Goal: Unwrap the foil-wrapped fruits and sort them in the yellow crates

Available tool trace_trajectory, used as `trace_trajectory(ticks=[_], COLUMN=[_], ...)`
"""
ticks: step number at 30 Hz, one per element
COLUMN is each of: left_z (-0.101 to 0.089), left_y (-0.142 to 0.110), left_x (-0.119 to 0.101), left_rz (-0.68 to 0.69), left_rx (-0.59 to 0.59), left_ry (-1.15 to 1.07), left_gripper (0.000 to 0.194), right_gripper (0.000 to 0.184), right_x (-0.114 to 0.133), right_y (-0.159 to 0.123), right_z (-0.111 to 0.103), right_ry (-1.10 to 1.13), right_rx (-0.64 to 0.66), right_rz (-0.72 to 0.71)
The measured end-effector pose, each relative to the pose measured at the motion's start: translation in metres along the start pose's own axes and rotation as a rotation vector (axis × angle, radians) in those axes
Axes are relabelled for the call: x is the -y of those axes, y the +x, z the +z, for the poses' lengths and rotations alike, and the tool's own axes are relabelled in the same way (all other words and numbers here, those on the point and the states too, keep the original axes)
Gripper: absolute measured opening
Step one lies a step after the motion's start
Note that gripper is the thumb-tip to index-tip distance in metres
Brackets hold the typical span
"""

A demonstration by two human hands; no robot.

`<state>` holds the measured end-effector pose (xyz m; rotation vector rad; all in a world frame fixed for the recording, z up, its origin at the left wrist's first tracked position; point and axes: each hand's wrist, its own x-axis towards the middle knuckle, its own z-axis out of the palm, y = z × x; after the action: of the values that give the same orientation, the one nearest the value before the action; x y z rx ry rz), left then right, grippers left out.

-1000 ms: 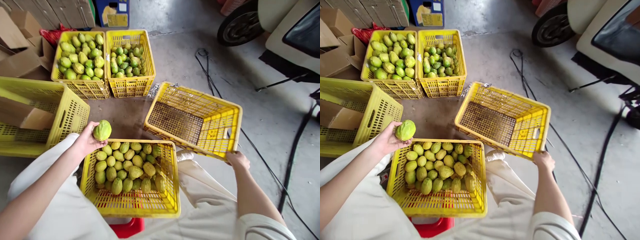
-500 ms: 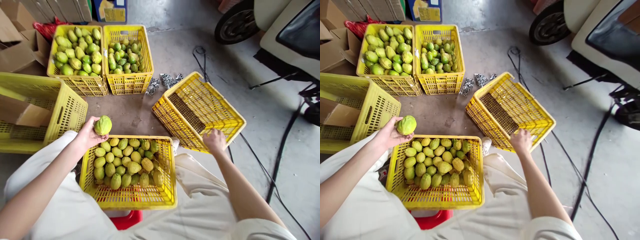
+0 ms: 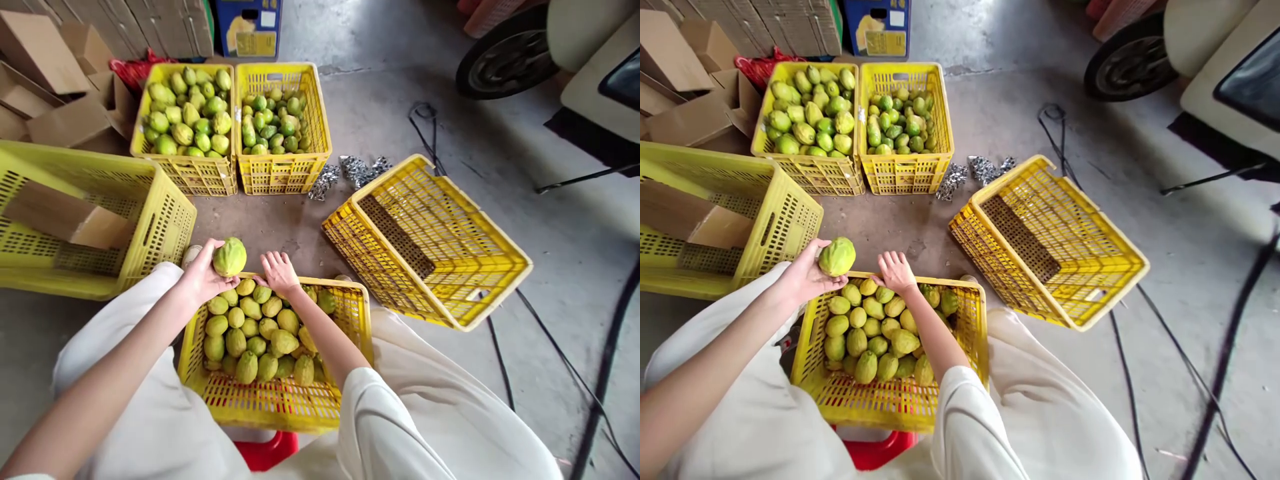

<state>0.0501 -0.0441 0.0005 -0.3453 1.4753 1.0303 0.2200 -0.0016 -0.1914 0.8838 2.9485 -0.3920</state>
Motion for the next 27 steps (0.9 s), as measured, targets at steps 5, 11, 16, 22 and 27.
trace_trajectory(ticks=[5,11,16,22,27], left_z=[-0.003,-0.001,-0.01,-0.028,-0.033], left_y=[-0.004,-0.011,-0.019,-0.017,-0.018], left_x=[-0.003,-0.009,-0.016,-0.025,-0.035], left_rz=[-0.041,-0.038,-0.007,-0.01,0.02], left_rx=[-0.027,0.047,0.035,0.004,-0.023], left_ry=[-0.02,-0.058,-0.091,-0.133,-0.142], left_gripper=[0.015,0.015,0.015,0.016,0.018], right_gripper=[0.065,0.064,0.057,0.051,0.048], right_x=[-0.009,-0.012,-0.023,-0.046,-0.076], right_y=[0.007,0.022,0.034,0.063,0.103], right_z=[0.004,0.006,0.005,-0.007,-0.014], right_ry=[-0.046,-0.061,-0.109,-0.14,-0.154], right_rx=[0.064,0.047,-0.001,0.07,0.026], right_rz=[-0.06,-0.035,-0.017,0.057,0.106])
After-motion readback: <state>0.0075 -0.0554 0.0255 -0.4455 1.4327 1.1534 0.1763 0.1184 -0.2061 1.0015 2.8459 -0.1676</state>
